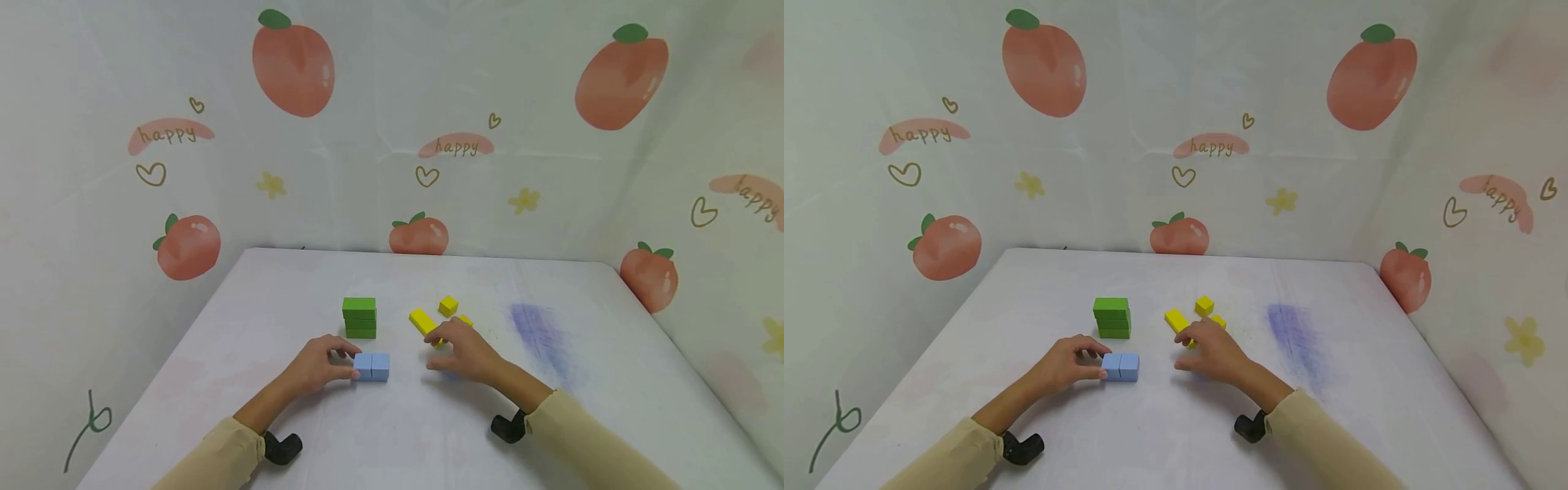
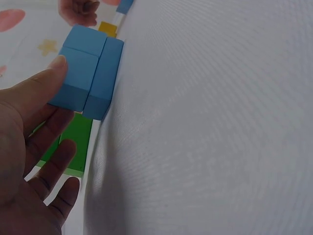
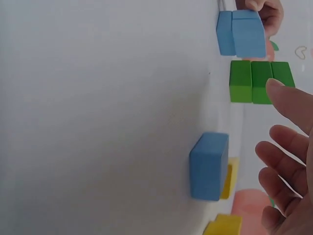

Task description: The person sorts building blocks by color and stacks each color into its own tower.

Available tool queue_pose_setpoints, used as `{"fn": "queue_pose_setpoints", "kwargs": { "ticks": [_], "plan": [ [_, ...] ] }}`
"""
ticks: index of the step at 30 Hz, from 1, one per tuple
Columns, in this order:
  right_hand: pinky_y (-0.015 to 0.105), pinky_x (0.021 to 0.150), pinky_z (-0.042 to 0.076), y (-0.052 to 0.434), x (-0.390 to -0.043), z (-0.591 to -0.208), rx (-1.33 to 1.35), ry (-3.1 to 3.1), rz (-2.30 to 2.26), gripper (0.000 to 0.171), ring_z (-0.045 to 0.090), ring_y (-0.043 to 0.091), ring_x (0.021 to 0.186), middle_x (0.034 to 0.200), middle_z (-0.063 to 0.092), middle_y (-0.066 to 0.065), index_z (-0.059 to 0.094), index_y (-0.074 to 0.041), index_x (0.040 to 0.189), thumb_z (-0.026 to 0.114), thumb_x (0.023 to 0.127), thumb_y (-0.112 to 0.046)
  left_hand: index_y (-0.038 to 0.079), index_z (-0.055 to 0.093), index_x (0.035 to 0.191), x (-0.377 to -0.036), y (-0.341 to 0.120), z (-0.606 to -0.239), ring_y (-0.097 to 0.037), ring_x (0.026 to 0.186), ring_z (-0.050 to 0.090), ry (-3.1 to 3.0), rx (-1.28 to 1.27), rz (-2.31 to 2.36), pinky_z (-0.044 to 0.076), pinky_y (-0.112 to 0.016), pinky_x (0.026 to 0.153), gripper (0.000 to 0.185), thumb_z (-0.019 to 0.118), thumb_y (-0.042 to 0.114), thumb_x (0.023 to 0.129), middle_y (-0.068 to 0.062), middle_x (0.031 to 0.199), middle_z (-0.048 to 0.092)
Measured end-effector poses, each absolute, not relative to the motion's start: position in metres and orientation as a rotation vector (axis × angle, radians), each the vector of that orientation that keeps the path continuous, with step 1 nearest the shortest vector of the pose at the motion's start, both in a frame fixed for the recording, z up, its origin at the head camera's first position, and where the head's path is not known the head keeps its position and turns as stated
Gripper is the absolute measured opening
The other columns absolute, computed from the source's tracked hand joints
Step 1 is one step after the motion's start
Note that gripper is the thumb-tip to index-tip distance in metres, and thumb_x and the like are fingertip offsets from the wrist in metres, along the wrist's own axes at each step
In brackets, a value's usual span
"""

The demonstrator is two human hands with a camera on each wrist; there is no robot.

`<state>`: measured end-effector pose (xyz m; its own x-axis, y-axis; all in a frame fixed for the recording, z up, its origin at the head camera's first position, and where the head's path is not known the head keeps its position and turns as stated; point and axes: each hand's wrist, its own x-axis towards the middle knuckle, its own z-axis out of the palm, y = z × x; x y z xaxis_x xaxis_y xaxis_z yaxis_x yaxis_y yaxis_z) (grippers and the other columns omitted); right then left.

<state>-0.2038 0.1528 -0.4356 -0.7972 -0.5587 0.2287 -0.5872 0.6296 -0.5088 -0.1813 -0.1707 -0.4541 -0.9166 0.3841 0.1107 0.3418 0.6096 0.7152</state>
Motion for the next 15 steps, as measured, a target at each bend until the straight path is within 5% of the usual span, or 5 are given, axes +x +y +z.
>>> {"fn": "queue_pose_setpoints", "kwargs": {
  "ticks": [15],
  "plan": [
    [0.03, 0.072, 0.045, 0.182, -0.2, -0.449, 0.95, -2.853, 0.685, 0.034, 0.047, 0.011, 0.082, 0.086, 0.056, -0.009, 0.071, -0.015, 0.102, 0.085, 0.075, -0.03, 0.018, 0.073, 0.106, -0.182, -0.171, -0.454, -0.015, 0.092, 0.057, 2.757, 0.631, 1.224, 0.047, -0.04, 0.081, 0.036, 0.084, 0.032, 0.075, 0.01, 0.098, 0.065]
  ]
}}
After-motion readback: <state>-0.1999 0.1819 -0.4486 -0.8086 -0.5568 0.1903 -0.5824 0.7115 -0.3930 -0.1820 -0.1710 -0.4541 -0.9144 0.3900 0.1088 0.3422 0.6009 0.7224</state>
